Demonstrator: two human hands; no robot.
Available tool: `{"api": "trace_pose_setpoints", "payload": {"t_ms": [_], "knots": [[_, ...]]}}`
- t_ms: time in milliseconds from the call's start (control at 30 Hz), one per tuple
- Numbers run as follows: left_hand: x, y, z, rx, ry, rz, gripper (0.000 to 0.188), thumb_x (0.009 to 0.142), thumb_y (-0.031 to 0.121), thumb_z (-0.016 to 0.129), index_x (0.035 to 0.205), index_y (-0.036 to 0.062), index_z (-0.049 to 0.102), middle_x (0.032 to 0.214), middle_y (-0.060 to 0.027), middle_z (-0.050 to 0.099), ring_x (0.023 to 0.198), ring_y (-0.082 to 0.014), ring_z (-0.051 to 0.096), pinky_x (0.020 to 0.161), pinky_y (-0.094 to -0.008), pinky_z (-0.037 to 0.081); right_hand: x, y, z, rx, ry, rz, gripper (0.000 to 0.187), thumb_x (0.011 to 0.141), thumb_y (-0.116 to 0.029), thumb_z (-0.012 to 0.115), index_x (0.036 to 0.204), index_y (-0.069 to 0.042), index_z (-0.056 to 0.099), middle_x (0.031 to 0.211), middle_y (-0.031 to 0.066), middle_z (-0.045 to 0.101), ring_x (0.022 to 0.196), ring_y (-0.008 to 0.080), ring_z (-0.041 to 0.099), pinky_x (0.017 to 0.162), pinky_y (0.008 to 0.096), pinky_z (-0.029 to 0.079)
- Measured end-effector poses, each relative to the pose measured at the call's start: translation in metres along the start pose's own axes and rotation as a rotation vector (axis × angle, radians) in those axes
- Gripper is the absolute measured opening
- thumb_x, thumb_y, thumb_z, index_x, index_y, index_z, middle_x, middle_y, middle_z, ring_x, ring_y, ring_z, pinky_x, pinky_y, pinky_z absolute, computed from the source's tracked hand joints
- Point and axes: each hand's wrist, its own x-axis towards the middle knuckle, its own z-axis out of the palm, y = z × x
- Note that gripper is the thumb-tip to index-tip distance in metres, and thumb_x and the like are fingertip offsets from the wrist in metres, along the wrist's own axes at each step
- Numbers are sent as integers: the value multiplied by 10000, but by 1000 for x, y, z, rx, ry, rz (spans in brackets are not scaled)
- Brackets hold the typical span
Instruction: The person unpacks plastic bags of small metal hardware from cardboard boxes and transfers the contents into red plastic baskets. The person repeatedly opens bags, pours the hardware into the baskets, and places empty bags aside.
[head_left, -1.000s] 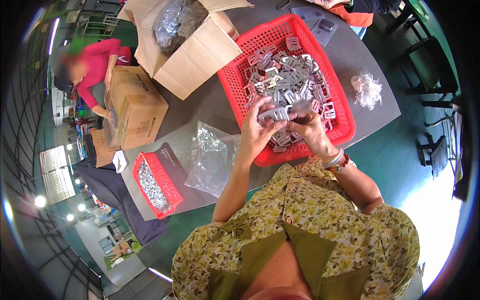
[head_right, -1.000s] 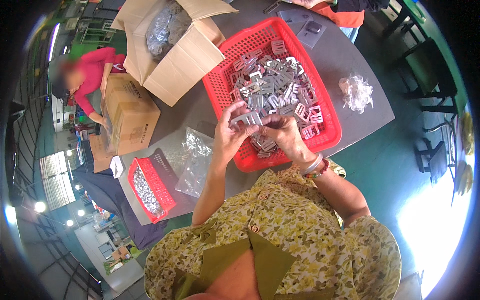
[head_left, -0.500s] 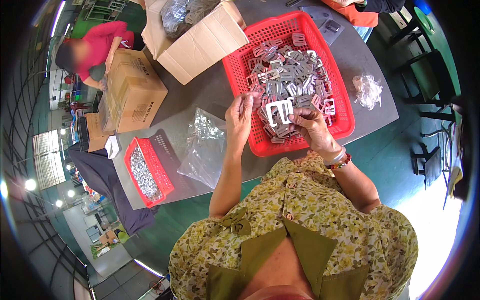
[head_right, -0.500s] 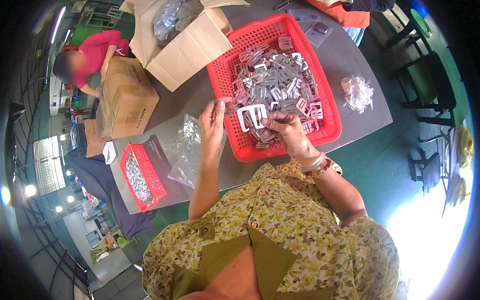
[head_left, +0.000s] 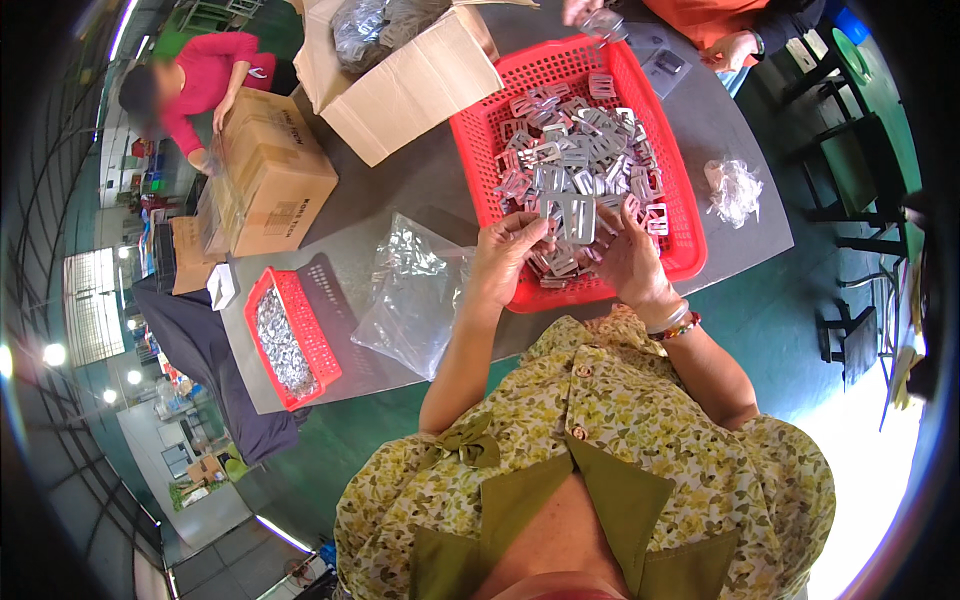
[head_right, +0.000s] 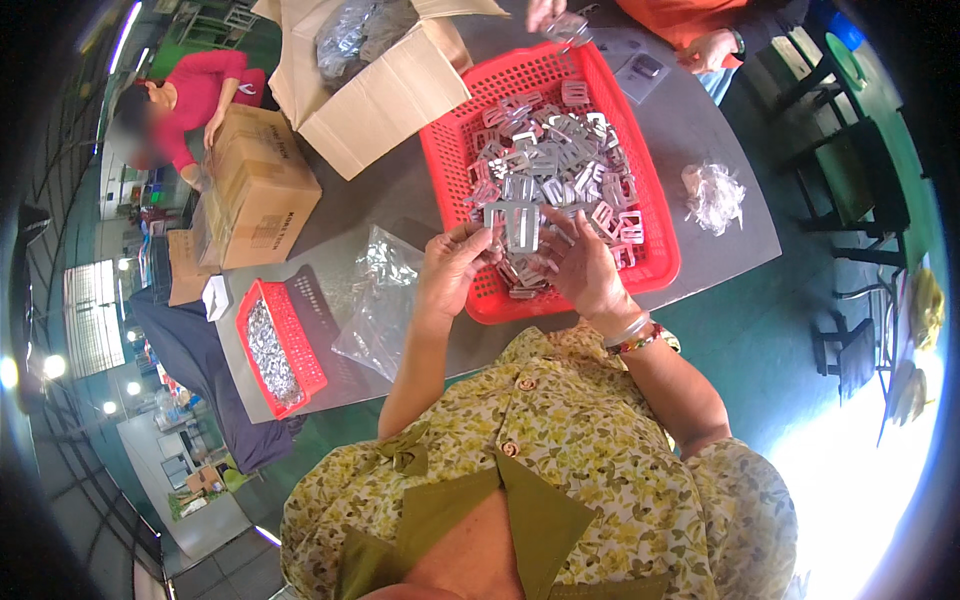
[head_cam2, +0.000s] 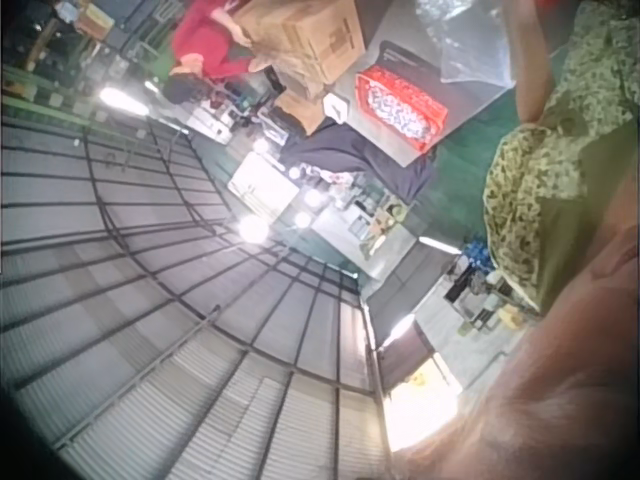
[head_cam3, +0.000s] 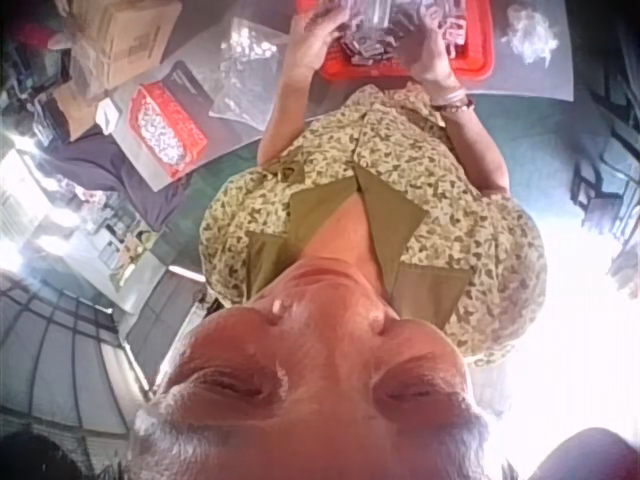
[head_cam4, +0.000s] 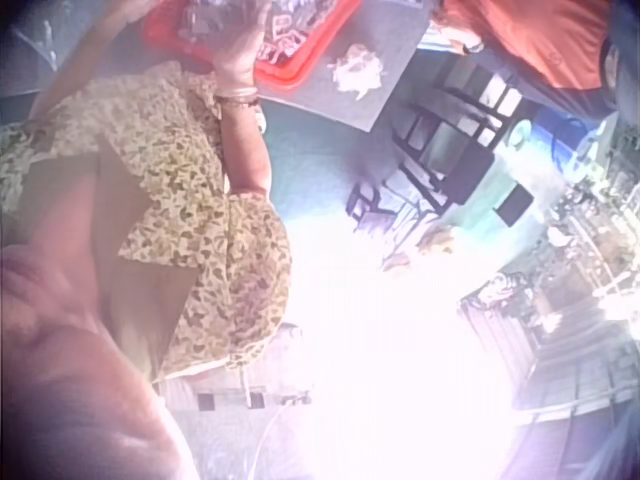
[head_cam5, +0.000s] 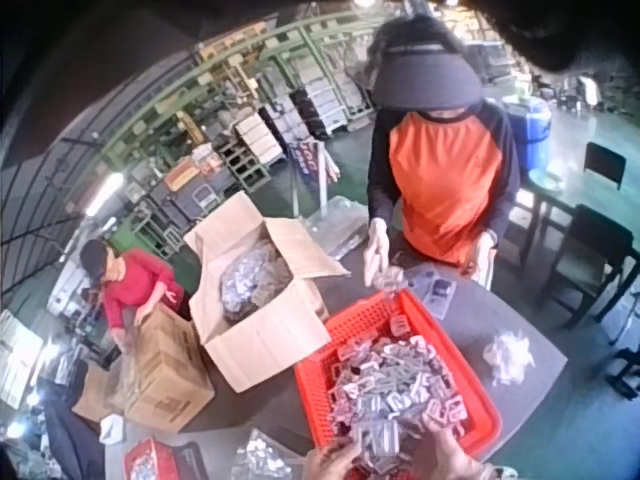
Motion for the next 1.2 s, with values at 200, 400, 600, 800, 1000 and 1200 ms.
{"api": "trace_pose_setpoints", "payload": {"t_ms": [200, 400, 600, 800, 1000, 1200], "knots": [[-8, -28, -1, -613, -453, -127, 126, 929, 172, 618, 927, 46, 635, 813, -7, 603, 762, -147, 576, 713, -285, 456, -5, 44, -69, 325, -137, 290, 598, 1002, -488, 302, 1328, -7, 445, 1209, 205, 585, 1108, 331, 566, 956, 455, 442], [26, -83, -24, -144, 140, -243, 172, 922, 217, 640, 963, 51, 647, 834, -9, 644, 716, -105, 593, 655, -242, 476, -8, 40, -67, 151, 201, 256, 565, 1008, -444, 340, 1326, 15, 426, 1311, 208, 500, 1185, 342, 501, 1033, 461, 399], [36, -130, -55, 411, 318, -74, 313, 898, 291, 657, 1060, 24, 629, 932, -100, 687, 793, -290, 654, 727, -372, 526, -10, 31, -68, 44, 181, 245, 593, 1010, -425, 343, 1386, 34, 349, 1439, 194, 378, 1288, 323, 406, 1075, 450, 359], [-46, -83, -107, 1041, 744, 533, 556, 882, 209, 639, 1363, 22, 430, 1336, -242, 473, 1279, -387, 406, 1111, -464, 241, -8, 26, -74, -40, 112, 294, 464, 1025, -344, 343, 1354, -33, 445, 1322, 121, 515, 1222, 260, 483, 1017, 420, 416], [-190, -130, -288, 590, 1604, -446, 1135, 649, 501, 821, 1515, 254, 129, 1492, -251, 214, 1369, -460, 220, 1066, -575, 259, 4, 15, -48, -137, 126, 191, 353, 1006, -243, 431, 1276, -30, 509, 1219, 113, 587, 1080, 248, 564, 932, 408, 472], [-248, -192, -297, -196, 1080, -392, 1201, 745, 369, 805, 1511, 215, -106, 1455, -182, 361, 1303, -369, 400, 941, -623, 389, 9, 19, -29, -139, 181, 50, 372, 968, -207, 495, 1294, -26, 498, 1168, 110, 573, 1008, 245, 565, 893, 410, 482]]}}
